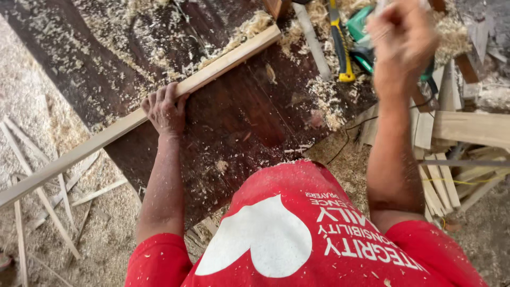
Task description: The person marks a wooden strip with a pencil using a square for measurement, then positions the strip against a saw blade to cut it into pieces on a workbench.
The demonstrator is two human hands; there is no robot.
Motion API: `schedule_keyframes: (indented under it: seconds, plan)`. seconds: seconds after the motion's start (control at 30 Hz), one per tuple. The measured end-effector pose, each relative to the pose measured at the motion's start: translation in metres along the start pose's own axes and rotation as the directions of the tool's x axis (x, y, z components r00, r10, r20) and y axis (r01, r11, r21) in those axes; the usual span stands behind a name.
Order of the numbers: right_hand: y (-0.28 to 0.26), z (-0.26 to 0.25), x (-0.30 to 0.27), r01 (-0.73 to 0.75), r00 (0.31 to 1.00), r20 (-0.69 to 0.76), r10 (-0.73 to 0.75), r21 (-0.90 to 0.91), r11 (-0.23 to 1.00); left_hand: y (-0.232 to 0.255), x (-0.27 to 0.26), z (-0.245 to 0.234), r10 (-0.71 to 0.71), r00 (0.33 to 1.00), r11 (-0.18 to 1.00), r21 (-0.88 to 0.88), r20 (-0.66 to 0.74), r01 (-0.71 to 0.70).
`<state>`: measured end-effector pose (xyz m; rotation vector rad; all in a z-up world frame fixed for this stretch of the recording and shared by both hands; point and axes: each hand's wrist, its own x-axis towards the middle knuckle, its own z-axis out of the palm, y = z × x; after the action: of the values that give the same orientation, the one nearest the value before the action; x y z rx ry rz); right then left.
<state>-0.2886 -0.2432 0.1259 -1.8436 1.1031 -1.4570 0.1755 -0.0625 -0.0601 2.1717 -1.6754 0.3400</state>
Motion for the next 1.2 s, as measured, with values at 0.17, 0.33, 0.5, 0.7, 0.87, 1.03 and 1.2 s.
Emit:
schedule_keyframes:
  seconds: [0.17,0.33,0.5,0.7,0.87,1.03,1.2]
  plan:
    - [0.092,-0.007,-0.014,-0.21,0.977,-0.014,0.215,-0.275,0.938,0.003,0.0,-0.003,0.016,1.0,1.0,-0.026,-0.026,-0.017]
    - [0.205,0.066,-0.065,-0.243,0.932,0.099,0.349,-0.542,0.804,0.0,0.0,0.002,0.021,1.0,0.999,-0.036,-0.008,-0.021]
    - [0.179,0.061,-0.036,0.006,0.999,0.03,0.011,-0.499,0.866,-0.005,-0.001,0.005,0.067,0.997,0.998,-0.009,-0.046,-0.068]
    - [0.116,0.01,-0.144,-0.229,0.972,-0.145,0.185,-0.414,0.881,-0.008,-0.005,0.004,0.087,0.996,0.996,0.008,0.014,-0.087]
    - [0.152,-0.039,-0.246,-0.8,0.382,-0.493,0.782,0.248,0.547,-0.017,-0.013,0.007,0.152,0.988,0.988,0.018,-0.008,-0.152]
    - [0.24,-0.078,-0.279,-0.887,0.223,-0.361,0.905,0.309,0.342,-0.024,-0.017,0.018,0.142,0.989,0.978,0.145,0.045,-0.147]
    - [0.324,-0.101,-0.271,-0.9,0.173,-0.376,0.91,0.315,0.301,-0.025,-0.016,0.018,0.139,0.986,0.966,0.209,0.088,-0.155]
